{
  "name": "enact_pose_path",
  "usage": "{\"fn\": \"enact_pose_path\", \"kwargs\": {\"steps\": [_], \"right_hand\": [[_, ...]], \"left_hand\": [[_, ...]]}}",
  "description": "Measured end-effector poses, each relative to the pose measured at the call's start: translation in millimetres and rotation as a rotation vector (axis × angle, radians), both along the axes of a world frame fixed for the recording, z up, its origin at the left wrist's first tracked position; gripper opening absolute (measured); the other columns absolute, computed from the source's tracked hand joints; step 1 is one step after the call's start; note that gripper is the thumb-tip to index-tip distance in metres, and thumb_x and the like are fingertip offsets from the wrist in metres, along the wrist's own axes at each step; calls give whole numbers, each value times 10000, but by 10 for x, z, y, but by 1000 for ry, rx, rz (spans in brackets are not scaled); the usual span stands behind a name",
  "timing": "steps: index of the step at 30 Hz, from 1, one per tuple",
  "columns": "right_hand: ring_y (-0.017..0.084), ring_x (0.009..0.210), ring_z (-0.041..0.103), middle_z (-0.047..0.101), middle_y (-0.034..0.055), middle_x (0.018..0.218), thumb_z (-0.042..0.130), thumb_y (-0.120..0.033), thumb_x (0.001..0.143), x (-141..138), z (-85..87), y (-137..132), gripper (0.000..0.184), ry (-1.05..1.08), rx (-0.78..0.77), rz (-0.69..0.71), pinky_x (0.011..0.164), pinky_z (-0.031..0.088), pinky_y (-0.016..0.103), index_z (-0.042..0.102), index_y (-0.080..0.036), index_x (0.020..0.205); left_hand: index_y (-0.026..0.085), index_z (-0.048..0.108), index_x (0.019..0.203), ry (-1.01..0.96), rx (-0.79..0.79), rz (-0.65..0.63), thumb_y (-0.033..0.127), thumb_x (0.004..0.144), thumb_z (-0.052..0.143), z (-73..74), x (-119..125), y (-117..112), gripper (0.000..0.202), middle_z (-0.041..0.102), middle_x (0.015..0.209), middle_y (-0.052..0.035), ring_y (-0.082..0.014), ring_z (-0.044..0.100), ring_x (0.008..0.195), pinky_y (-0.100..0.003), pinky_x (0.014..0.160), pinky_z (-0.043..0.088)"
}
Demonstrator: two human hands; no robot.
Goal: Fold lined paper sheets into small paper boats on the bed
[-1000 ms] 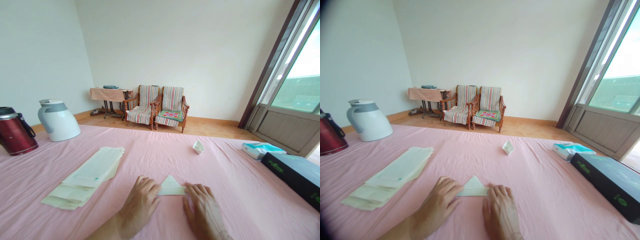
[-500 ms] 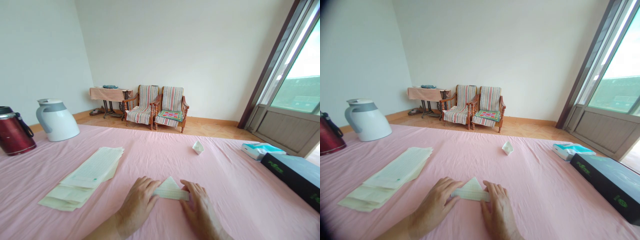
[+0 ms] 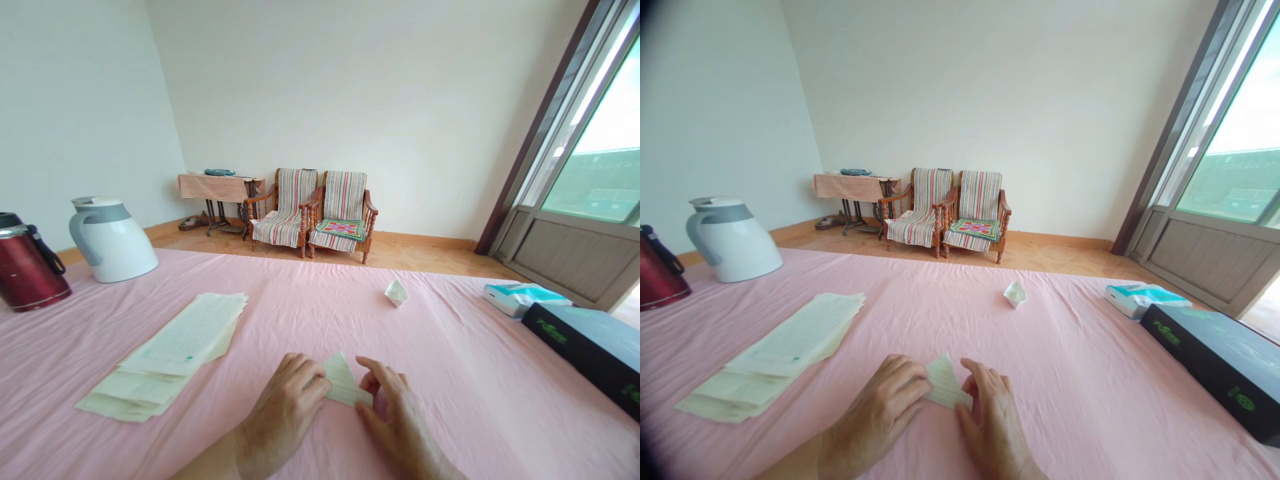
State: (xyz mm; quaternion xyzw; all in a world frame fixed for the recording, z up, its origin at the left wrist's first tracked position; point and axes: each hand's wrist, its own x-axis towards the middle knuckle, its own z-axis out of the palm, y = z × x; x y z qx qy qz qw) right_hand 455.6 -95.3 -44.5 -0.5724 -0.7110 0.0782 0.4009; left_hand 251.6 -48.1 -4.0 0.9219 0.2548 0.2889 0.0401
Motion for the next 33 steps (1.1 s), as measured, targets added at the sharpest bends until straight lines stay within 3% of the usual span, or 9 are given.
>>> {"fn": "enact_pose_path", "kwargs": {"steps": [3, 8, 13, 19, 22, 25, 28, 33], "right_hand": [[154, 737, 613, 638, -22, 823, 460, -77, 692, -2, -17, 2, 526, 26, 11, 25, 741, 423, 314, 454, -241, 1192], [159, 761, 603, 630, -19, 856, 462, -70, 726, -12, -51, 15, 533, 43, 17, 54, 737, 431, 319, 421, -255, 1224], [168, 748, 588, 622, -11, 839, 443, -59, 747, -24, -20, 5, 525, 35, 11, 59, 710, 438, 321, 422, -254, 1234], [177, 779, 578, 615, -1, 854, 433, -43, 725, -18, -50, 4, 561, 45, -4, 76, 726, 443, 326, 408, -259, 1242], [181, 801, 572, 608, 6, 889, 441, -47, 713, 0, -57, 1, 561, 43, 39, 68, 728, 441, 322, 397, -257, 1231], [192, 794, 558, 593, 15, 874, 467, -65, 711, 16, -21, -12, 390, 7, 78, 22, 699, 423, 320, 468, -233, 1063], [190, 745, 533, 570, 8, 802, 476, -57, 711, 21, 20, -22, 213, -61, 53, 11, 665, 392, 313, 483, -222, 845], [179, 729, 519, 563, -1, 775, 473, -15, 708, 26, 24, -17, 216, -117, 13, 42, 655, 356, 292, 495, -221, 770]], "left_hand": [[201, 600, 1032, 6, -29, -1, 61, 868, 508, 18, 19, -16, 233, 615, 961, -49, -207, 555, 913, -373, 828, 474], [228, 436, 1299, -33, -50, 57, -16, 794, 524, -36, 29, -15, 568, 569, 1187, -74, -235, 512, 1105, -444, 959, 436], [260, 321, 1382, -84, -90, 110, -31, 757, 553, -98, 31, 11, 727, 545, 1244, -81, -247, 493, 1157, -459, 970, 434], [264, 362, 1341, -110, -127, 92, -20, 780, 547, -112, 26, 22, 656, 615, 1037, -52, -232, 568, 979, -441, 883, 467], [257, 354, 1342, -117, -144, 91, -12, 793, 543, -120, 19, 24, 640, 604, 1053, -53, -229, 553, 989, -432, 887, 462], [238, 363, 1340, -143, -114, 89, -9, 814, 515, -100, 13, 20, 600, 563, 1150, -80, -234, 513, 1068, -426, 922, 439], [225, 499, 1207, -107, -58, 48, 12, 827, 530, -39, 20, 1, 437, 562, 1144, -76, -240, 501, 1078, -423, 930, 420], [211, 575, 1079, 8, -86, -13, 90, 816, 632, 42, 59, -37, 295, 622, 988, -38, -234, 543, 945, -423, 875, 424]]}}
